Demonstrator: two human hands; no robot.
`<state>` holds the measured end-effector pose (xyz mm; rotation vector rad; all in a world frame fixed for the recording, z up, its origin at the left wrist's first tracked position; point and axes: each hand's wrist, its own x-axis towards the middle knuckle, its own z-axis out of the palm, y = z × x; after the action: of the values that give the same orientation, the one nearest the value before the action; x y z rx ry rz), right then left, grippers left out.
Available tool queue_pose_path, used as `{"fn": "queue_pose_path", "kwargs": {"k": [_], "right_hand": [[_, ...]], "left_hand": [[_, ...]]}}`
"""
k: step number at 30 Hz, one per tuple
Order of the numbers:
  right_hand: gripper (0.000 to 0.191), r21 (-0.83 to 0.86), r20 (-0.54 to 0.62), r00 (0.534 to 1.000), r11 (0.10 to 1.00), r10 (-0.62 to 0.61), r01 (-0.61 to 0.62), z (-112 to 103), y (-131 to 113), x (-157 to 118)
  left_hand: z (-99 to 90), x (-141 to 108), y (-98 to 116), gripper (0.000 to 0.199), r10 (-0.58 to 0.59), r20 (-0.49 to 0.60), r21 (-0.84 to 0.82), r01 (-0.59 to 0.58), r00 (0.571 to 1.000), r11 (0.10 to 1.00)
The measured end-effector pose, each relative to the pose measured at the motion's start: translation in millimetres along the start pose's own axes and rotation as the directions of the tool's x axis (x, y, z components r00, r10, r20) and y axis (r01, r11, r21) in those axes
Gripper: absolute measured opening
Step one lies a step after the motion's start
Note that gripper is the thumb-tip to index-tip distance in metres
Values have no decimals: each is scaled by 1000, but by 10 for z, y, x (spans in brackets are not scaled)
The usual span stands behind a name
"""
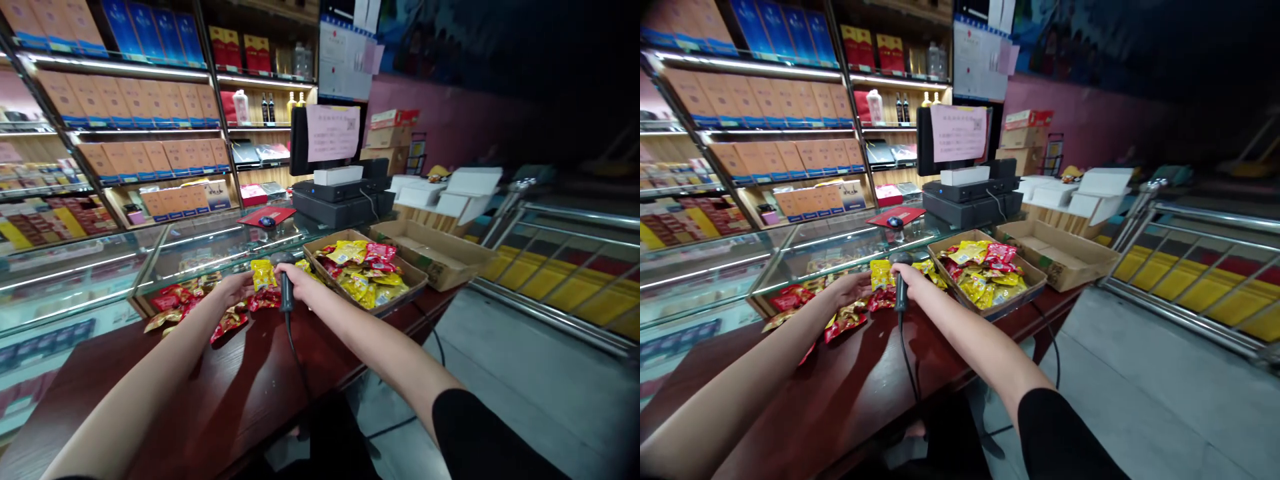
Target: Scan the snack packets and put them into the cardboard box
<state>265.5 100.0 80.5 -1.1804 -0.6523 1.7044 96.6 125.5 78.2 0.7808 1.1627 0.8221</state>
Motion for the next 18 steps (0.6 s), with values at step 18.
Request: {"fn": "queue_pose_path", "kwargs": {"k": [18], "right_hand": [[6,23,-415,880,964,-233,266,-1905,-1383,-437]], "left_hand": [[2538,597,380,56,13,235,214,-64,972,975]]}}
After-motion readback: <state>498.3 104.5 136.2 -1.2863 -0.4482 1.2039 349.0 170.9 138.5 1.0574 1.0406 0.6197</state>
